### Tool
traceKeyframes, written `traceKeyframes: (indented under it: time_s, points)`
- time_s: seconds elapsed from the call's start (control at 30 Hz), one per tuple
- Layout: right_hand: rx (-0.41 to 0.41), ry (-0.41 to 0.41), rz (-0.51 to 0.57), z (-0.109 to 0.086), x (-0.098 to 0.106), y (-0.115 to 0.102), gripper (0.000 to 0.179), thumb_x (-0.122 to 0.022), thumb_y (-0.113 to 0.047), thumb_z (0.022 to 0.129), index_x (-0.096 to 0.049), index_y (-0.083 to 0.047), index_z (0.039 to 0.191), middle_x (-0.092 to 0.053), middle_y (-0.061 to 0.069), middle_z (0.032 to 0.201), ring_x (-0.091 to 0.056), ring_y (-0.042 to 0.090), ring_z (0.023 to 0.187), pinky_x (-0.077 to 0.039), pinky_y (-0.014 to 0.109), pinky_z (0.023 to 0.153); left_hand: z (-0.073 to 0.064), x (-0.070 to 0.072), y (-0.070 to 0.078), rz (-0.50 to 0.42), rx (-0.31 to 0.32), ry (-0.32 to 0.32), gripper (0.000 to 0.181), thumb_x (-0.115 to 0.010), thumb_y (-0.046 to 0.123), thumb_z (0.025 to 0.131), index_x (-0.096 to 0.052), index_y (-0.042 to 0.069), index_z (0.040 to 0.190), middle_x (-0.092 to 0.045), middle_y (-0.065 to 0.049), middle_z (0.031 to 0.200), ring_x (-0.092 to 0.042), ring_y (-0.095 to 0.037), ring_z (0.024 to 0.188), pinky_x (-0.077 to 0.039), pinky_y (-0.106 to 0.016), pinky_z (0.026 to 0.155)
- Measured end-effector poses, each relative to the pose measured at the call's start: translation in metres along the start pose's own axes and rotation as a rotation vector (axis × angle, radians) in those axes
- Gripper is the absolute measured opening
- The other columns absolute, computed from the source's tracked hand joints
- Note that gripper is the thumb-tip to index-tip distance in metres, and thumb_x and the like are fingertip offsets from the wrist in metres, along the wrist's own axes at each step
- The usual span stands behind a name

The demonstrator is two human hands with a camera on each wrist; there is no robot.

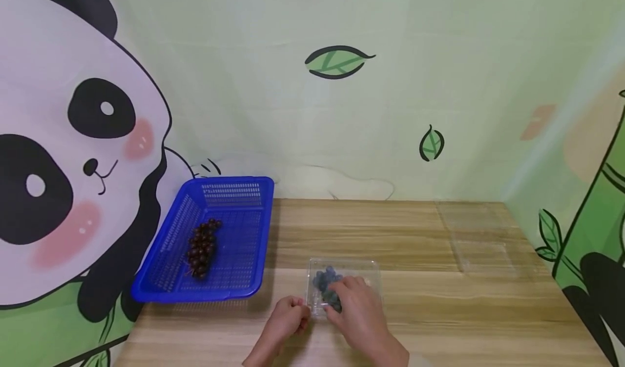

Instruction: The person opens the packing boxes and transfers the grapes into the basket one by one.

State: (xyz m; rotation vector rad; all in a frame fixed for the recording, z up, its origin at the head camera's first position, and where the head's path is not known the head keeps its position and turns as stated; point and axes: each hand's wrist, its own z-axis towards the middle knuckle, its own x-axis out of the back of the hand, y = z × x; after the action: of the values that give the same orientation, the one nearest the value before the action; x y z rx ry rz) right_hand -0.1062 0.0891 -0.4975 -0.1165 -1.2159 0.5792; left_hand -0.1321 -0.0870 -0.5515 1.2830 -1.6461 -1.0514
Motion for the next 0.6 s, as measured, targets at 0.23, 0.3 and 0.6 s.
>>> traceKeyframes:
  time_s: [0.23, 0.3, 0.6]
  points:
    - [0.102, -0.020, -0.039, 0.004, -0.010, -0.008, 0.032, -0.085, -0.017, 0.081, -0.074, -0.005, 0.109, -0.066, 0.008, 0.109, -0.061, 0.025, 0.103, -0.054, 0.044, 0.086, 0.001, -0.001, 0.001, 0.013, 0.006, 0.009, 0.011, -0.058, -0.001, 0.082, -0.057, -0.001, 0.093, -0.054, -0.003, 0.070, -0.050, -0.012, 0.061, -0.043, -0.023, 0.055]
    - [0.116, -0.028, -0.057, 0.006, -0.013, -0.009, 0.033, -0.086, -0.018, 0.081, -0.074, -0.006, 0.109, -0.066, 0.008, 0.110, -0.061, 0.025, 0.104, -0.054, 0.044, 0.087, 0.001, -0.002, 0.001, 0.015, 0.006, 0.011, 0.011, -0.058, -0.001, 0.082, -0.057, -0.002, 0.093, -0.054, -0.003, 0.071, -0.050, -0.013, 0.062, -0.043, -0.023, 0.056]
    - [0.149, -0.060, -0.077, 0.009, -0.025, -0.010, 0.035, -0.085, -0.014, 0.079, -0.075, -0.006, 0.111, -0.066, 0.010, 0.115, -0.058, 0.027, 0.107, -0.052, 0.044, 0.090, 0.001, -0.003, 0.000, 0.002, -0.002, 0.008, 0.011, -0.055, -0.002, 0.079, -0.057, 0.000, 0.090, -0.052, -0.001, 0.069, -0.048, -0.012, 0.060, -0.041, -0.022, 0.055]
